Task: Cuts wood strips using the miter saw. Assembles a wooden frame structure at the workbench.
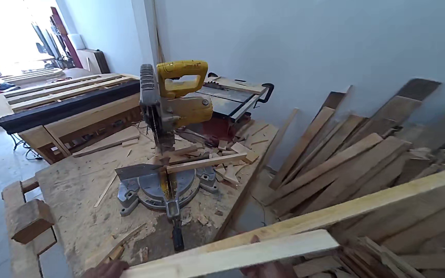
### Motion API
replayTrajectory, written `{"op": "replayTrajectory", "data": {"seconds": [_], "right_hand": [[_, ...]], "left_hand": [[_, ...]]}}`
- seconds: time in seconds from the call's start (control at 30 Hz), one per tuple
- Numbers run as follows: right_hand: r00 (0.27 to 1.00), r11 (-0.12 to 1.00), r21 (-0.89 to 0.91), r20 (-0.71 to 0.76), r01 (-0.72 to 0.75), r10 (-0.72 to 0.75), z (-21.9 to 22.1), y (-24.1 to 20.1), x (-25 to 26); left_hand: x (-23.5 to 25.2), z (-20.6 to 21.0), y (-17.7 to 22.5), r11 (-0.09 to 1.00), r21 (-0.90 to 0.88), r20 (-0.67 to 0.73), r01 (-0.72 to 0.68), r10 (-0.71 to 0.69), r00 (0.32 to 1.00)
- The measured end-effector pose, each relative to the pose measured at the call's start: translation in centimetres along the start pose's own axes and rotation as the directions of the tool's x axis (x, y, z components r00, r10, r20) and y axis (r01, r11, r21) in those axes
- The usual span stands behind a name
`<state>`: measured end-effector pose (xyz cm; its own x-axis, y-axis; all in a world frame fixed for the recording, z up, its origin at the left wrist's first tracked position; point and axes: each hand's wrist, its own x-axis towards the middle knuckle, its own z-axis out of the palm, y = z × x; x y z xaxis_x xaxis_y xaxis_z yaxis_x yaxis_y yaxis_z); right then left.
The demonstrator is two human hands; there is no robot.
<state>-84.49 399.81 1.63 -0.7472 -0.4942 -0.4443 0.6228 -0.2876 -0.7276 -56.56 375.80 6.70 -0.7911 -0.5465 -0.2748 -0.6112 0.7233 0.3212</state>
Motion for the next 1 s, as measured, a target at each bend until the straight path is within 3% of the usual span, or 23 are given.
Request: {"op": "replayTrajectory", "data": {"seconds": [0.2, 0.27, 0.3, 0.37, 0.43, 0.47, 0.53, 0.6, 0.67, 0.73, 0.83, 1.0], "right_hand": [[0.965, 0.949, -0.260, 0.142, -0.179, 0.221, 4.3, 1.6, 10.0], [0.937, 0.866, -0.462, 0.179, -0.189, 0.300, 5.4, 1.6, 12.3], [0.911, 0.750, -0.648, 0.216, -0.135, 0.351, 5.5, 1.0, 13.1], [0.810, 0.354, -0.923, 0.319, 0.149, 0.492, 5.9, -1.4, 13.6], [0.748, 0.119, -0.894, 0.429, 0.432, 0.507, 8.2, -5.6, 12.9], [0.774, 0.061, -0.860, 0.486, 0.507, 0.406, 9.9, -8.0, 12.9], [0.851, -0.074, -0.852, 0.505, 0.518, 0.146, 13.6, -11.8, 15.3], [0.881, -0.282, -0.851, 0.472, 0.443, -0.040, 14.3, -12.7, 21.5], [0.855, -0.475, -0.767, 0.516, 0.430, -0.059, 12.7, -12.1, 29.0], [0.821, -0.587, -0.649, 0.569, 0.485, 0.049, 11.0, -11.0, 35.4], [0.813, -0.603, -0.575, 0.531, 0.553, 0.240, 10.5, -10.9, 38.4], [0.712, -0.356, -0.622, 0.545, 0.698, 0.442, 10.4, -15.1, 29.2]], "left_hand": [[10.5, -1.2, -7.7, 0.996, 0.046, -0.077, 0.073, -0.070, 0.995], [13.0, -1.6, -10.0, 0.997, 0.028, -0.080, 0.070, -0.068, 0.995], [13.7, -1.9, -10.7, 0.997, 0.006, -0.067, 0.083, -0.083, 0.994], [14.7, -2.4, -11.5, 0.994, -0.046, -0.046, 0.094, -0.096, 0.994], [15.3, -2.7, -12.4, 0.993, -0.073, -0.025, 0.097, -0.099, 0.995], [15.7, -2.5, -13.0, 0.992, -0.074, -0.015, 0.099, -0.100, 0.995], [16.4, -1.5, -14.1, 0.994, -0.073, -0.024, 0.082, -0.084, 0.996], [17.1, -0.9, -15.0, 0.997, -0.068, -0.049, 0.048, -0.051, 0.997], [17.9, 0.1, -15.8, 0.999, -0.023, -0.079, 0.026, -0.027, 0.997], [18.1, 0.8, -16.5, 0.999, 0.028, -0.074, 0.047, -0.045, 0.996], [17.9, 0.0, -15.7, 0.992, 0.055, 0.020, 0.112, -0.114, 0.993], [18.4, 0.2, -15.9, 0.991, 0.069, 0.031, 0.112, -0.114, 0.993]]}}
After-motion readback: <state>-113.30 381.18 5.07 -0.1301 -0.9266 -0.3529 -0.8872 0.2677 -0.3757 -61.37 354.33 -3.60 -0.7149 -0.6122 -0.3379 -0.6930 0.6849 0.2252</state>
